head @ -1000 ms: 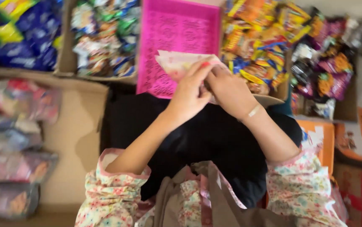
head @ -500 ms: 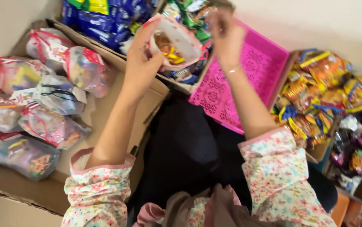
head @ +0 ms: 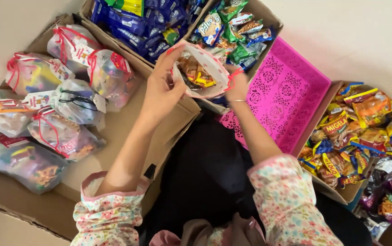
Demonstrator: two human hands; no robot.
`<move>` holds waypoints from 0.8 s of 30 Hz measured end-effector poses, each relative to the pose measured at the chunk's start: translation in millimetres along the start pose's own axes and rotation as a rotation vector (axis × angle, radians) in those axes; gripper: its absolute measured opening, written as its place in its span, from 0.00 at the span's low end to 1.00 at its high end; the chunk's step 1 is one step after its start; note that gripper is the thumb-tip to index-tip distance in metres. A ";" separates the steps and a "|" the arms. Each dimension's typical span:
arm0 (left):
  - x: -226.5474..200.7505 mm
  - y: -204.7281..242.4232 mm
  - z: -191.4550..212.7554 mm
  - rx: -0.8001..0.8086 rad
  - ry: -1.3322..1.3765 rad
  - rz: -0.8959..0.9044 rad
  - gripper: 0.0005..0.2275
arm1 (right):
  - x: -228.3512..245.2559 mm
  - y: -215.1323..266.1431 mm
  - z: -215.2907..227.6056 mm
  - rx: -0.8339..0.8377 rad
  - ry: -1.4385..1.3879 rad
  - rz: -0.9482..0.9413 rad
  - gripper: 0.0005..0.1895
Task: Packing various small snack items into individual plastic gift bags.
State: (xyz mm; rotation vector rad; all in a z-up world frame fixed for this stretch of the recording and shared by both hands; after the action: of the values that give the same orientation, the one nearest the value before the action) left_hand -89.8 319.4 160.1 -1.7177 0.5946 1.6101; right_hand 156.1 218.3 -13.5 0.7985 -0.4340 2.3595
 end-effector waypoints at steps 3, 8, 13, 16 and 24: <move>7.1 2.2 -1.3 -0.009 -0.013 -0.014 0.28 | 62.3 17.9 81.2 -0.303 -0.288 0.094 0.06; 1.4 6.6 -7.0 -0.002 -0.014 -0.042 0.30 | 166.6 68.4 149.4 -0.165 -0.283 0.460 0.07; -13.6 12.8 2.0 -0.040 -0.087 -0.116 0.29 | 221.8 82.7 153.3 -0.052 0.508 0.650 0.13; -29.3 15.1 4.8 -0.028 -0.275 -0.213 0.26 | 234.6 66.7 134.8 0.039 0.642 0.648 0.07; -13.6 -3.0 103.1 -0.286 -0.167 -0.056 0.30 | 243.7 -38.9 83.2 -0.109 -0.387 0.699 0.07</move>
State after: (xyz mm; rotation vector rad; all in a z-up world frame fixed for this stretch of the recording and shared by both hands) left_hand -157.7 396.7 175.7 -1.7588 0.2420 1.8458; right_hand 62.0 315.6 209.1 1.2019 -1.1501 2.7585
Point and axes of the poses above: each hand's wrist, its own y-axis away from the middle knuckle, its own z-axis out of the back of the hand, x = y × z, the point moved 4 cm from there along -y, towards the middle knuckle, and after that the axes turned 5 degrees about x, right-handed, at the moved point
